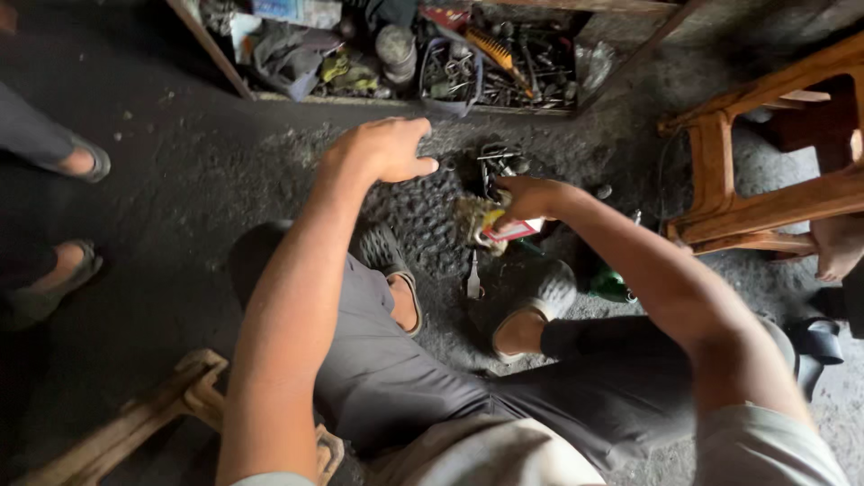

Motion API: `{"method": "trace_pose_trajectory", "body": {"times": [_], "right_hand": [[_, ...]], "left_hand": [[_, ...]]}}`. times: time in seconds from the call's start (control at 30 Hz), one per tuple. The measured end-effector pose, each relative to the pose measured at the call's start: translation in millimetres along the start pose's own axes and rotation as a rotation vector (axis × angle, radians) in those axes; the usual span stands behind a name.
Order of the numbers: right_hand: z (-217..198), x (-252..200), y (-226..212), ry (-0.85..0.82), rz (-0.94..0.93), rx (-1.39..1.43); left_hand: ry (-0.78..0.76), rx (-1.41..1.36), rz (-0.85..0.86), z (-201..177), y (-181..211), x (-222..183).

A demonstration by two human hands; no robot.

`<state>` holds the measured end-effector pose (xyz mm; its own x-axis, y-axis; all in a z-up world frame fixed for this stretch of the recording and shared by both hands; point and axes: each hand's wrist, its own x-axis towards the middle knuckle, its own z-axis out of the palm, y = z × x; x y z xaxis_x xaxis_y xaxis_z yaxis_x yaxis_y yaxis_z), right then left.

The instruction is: The person wipes a small engine component with a cloth, uses a tool to scrape surfaces, and handles various small metal parts including a spring and valves.

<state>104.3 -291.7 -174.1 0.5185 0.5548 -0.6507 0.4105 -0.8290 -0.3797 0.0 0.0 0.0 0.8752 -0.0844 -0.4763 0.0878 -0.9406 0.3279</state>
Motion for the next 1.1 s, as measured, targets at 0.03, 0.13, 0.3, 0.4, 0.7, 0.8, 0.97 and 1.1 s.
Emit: {"method": "trace_pose_trajectory", "body": {"times": [0.03,0.13,0.3,0.4,0.7,0.8,0.97,1.1], "right_hand": [[5,8,-12,0.023,0.047,0.003],[34,28,-26,0.085,0.174,-0.002],[153,65,-31,0.332,0.264,-0.055],[219,71,-49,0.285,0.269,0.084],[247,65,-36,-0.044,0.075,0.054],[210,64,-43,0.177,-0.054,0.066],[159,90,-33,0.211,0.194,1.316],[97,104,-46,0.532,0.334,1.620]], "left_hand": [[-0.024,-0.025,-0.046,2,-9,-6],[-0.037,-0.083,-0.149,12,-38,-22],[-0.008,0.054,-0.267,26,-87,-32],[-0.065,-0.054,-0.261,28,-95,-41],[-0.106,-0.103,-0.191,37,-72,-31],[-0.084,-0.063,-0.090,57,-64,-21],[-0.136,-0.101,-0.050,59,-47,-7],[-0.131,-0.085,-0.062,52,-38,-1]]}}
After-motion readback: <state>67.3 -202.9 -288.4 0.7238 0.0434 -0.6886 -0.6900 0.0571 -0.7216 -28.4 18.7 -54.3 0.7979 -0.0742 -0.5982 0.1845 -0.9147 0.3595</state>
